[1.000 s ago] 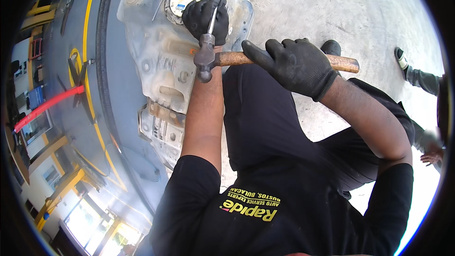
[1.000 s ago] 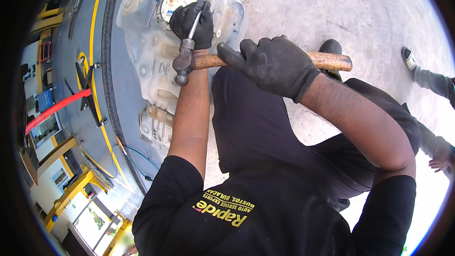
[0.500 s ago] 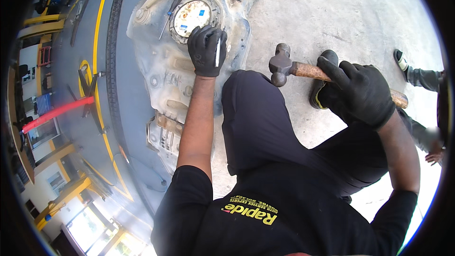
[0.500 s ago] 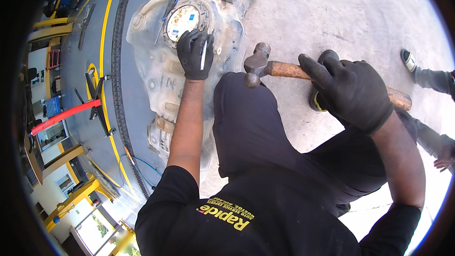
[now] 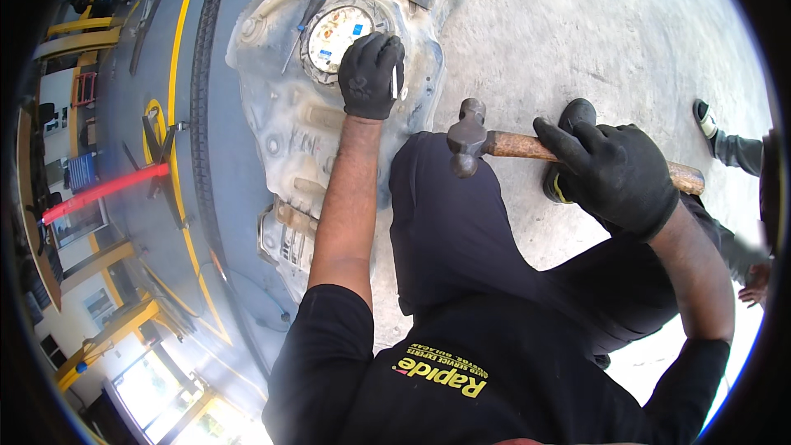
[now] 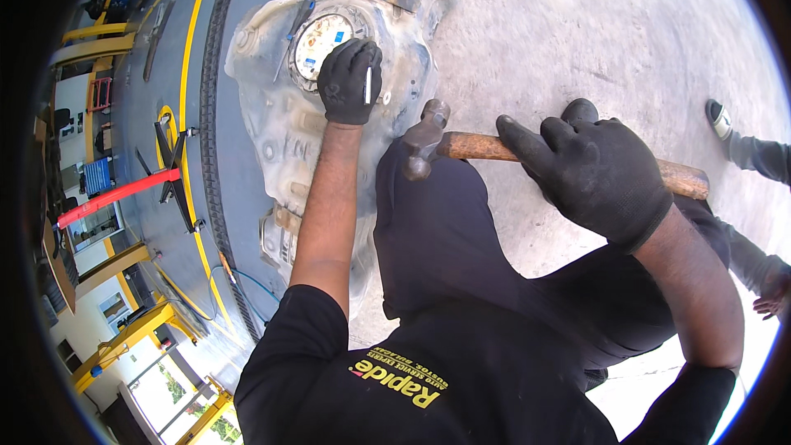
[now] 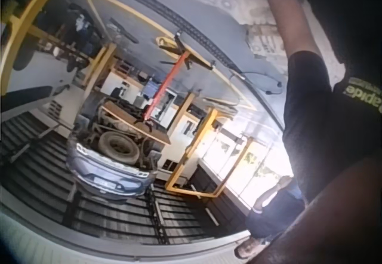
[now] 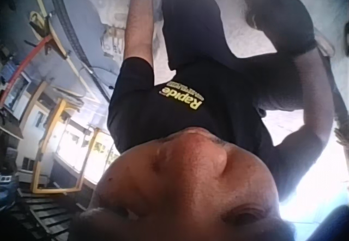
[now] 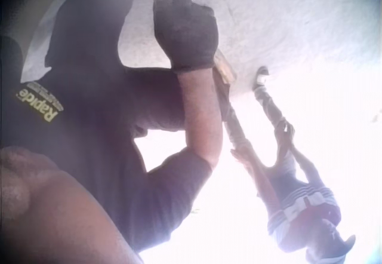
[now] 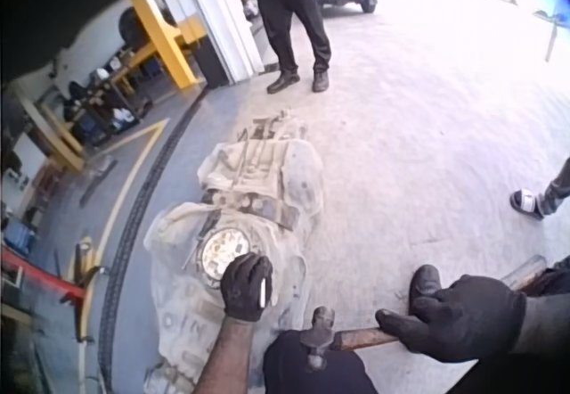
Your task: The person retrieves a hammer and punch from a tool chest, then uses them to loosen and remove a circular access cover on a vehicle fuel tank. The person then removes the fuel pump assembly from the tank.
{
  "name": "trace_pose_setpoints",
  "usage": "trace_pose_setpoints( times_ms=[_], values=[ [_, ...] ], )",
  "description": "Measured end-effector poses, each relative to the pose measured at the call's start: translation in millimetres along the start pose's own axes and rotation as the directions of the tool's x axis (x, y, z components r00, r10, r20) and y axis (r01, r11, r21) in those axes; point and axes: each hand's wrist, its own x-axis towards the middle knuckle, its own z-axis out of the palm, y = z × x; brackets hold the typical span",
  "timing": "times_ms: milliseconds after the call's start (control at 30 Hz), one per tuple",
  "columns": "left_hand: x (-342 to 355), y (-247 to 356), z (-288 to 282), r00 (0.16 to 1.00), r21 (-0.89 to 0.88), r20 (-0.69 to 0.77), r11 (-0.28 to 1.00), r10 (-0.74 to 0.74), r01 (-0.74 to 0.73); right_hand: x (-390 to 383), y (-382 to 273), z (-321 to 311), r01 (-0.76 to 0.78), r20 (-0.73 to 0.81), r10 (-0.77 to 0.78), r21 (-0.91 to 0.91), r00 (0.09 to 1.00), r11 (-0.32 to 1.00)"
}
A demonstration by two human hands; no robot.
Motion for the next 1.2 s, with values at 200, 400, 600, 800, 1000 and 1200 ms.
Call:
trace_pose_setpoints(
  times_ms=[200,400,600,800,1000,1200],
  values=[
    [-1,1,2,0.999,-0.038,0.021,0.998,-0.048,0.049,65,-6,26,0.373,0.000,-0.380,-0.188,0.925,0.909],
    [1,2,4,0.999,-0.039,-0.002,0.999,-0.032,0.032,86,-7,70,0.389,-0.065,-0.411,-0.215,0.909,0.896],
    [-3,-2,7,1.000,0.005,-0.003,1.000,-0.027,0.027,104,8,75,0.354,-0.034,-0.371,-0.232,0.928,0.906],
    [0,1,11,0.999,-0.015,-0.023,0.999,-0.043,0.043,93,11,69,0.465,-0.019,-0.489,-0.281,0.872,0.840],
    [0,-2,11,0.999,0.008,-0.030,1.000,-0.022,0.022,80,2,67,0.510,-0.018,-0.531,-0.249,0.847,0.823],
    [-4,-1,7,0.999,0.016,-0.017,0.999,-0.031,0.031,81,-5,76,0.375,0.022,-0.383,-0.260,0.924,0.890]
  ],
)
